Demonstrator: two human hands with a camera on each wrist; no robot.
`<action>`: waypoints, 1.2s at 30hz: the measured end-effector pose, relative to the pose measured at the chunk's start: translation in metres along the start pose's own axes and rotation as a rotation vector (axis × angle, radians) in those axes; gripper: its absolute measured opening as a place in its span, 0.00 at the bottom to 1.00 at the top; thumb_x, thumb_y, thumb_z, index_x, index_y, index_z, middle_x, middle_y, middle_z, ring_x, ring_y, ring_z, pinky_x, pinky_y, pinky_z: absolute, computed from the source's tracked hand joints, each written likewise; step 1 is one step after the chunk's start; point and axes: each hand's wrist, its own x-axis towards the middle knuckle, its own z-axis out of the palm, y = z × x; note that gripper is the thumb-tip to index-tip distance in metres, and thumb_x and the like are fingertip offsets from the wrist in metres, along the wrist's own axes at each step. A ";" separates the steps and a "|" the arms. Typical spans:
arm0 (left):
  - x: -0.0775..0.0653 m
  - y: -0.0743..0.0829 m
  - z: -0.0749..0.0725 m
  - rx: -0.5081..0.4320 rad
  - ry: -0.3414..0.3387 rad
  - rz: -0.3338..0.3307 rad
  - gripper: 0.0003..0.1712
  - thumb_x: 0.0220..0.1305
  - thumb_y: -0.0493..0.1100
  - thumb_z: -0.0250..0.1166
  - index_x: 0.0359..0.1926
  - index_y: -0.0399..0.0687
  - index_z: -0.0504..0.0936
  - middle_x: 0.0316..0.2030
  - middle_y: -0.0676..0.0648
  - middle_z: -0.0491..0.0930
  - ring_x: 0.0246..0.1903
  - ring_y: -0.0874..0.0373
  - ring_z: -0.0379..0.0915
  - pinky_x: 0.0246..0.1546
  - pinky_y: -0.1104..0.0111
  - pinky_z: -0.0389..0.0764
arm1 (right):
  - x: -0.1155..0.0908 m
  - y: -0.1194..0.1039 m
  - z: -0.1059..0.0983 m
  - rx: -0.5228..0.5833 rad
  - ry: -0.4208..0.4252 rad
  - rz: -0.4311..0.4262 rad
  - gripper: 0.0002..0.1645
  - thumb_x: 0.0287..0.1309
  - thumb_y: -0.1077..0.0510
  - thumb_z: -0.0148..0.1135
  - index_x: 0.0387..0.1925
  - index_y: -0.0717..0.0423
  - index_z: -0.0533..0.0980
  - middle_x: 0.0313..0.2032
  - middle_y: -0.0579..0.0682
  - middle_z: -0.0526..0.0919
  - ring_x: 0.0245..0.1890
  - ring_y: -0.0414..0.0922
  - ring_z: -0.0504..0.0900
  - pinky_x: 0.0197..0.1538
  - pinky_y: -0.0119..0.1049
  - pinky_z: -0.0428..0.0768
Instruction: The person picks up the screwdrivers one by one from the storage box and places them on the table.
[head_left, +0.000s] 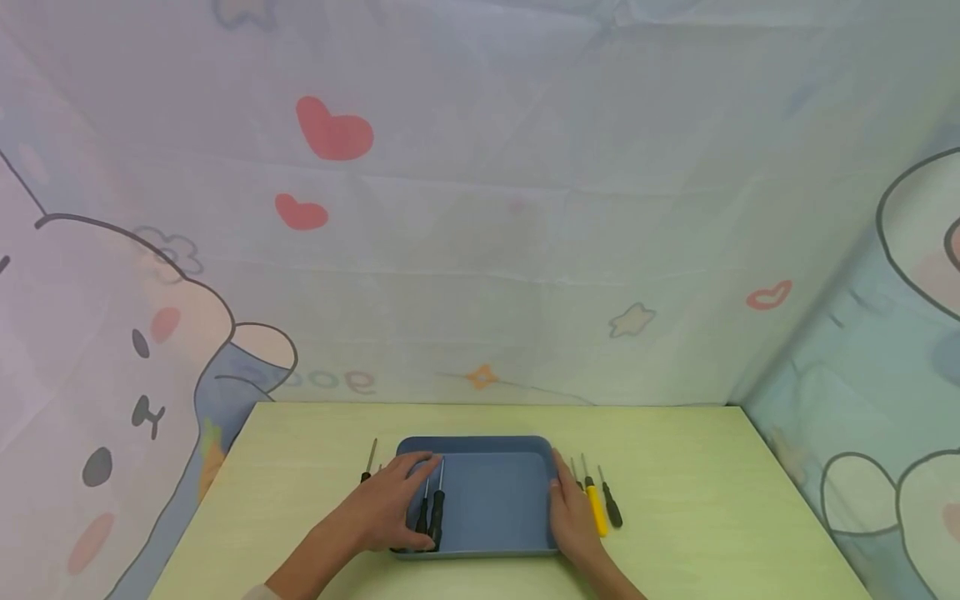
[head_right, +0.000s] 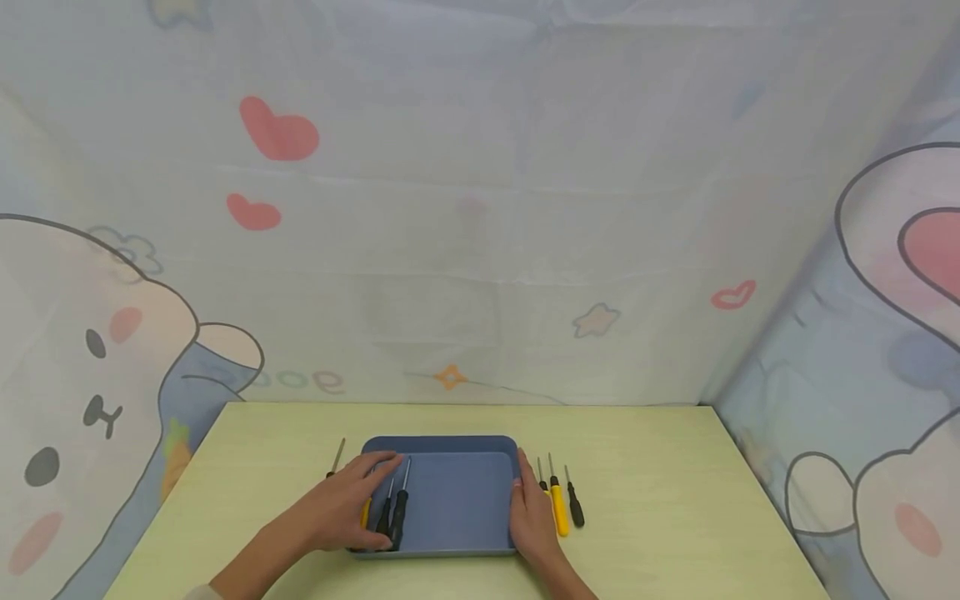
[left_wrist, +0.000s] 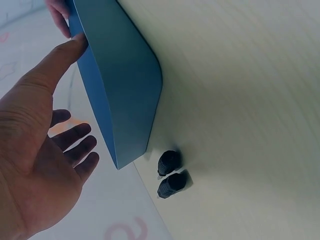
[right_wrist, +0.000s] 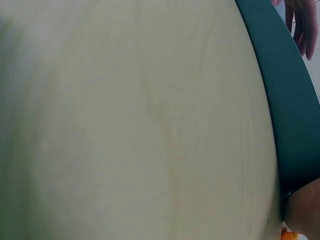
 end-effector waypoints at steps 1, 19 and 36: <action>0.000 0.000 0.000 0.001 -0.004 0.000 0.65 0.54 0.63 0.82 0.83 0.48 0.59 0.78 0.39 0.60 0.76 0.36 0.59 0.63 0.39 0.76 | 0.000 0.000 0.000 -0.001 0.000 0.001 0.31 0.82 0.65 0.46 0.80 0.61 0.62 0.75 0.65 0.69 0.74 0.64 0.68 0.74 0.61 0.65; 0.005 -0.004 0.012 0.046 -0.022 0.007 0.66 0.50 0.62 0.85 0.82 0.44 0.61 0.76 0.37 0.61 0.75 0.37 0.60 0.61 0.43 0.78 | 0.000 0.002 0.002 -0.005 0.002 0.022 0.31 0.82 0.64 0.46 0.81 0.60 0.61 0.75 0.64 0.68 0.75 0.64 0.68 0.75 0.61 0.65; 0.013 -0.002 0.014 0.140 -0.070 0.025 0.59 0.53 0.65 0.82 0.77 0.42 0.69 0.71 0.40 0.70 0.72 0.42 0.65 0.64 0.49 0.78 | 0.000 0.001 0.000 -0.013 0.011 -0.004 0.31 0.82 0.64 0.46 0.80 0.61 0.62 0.75 0.64 0.69 0.74 0.63 0.69 0.74 0.61 0.66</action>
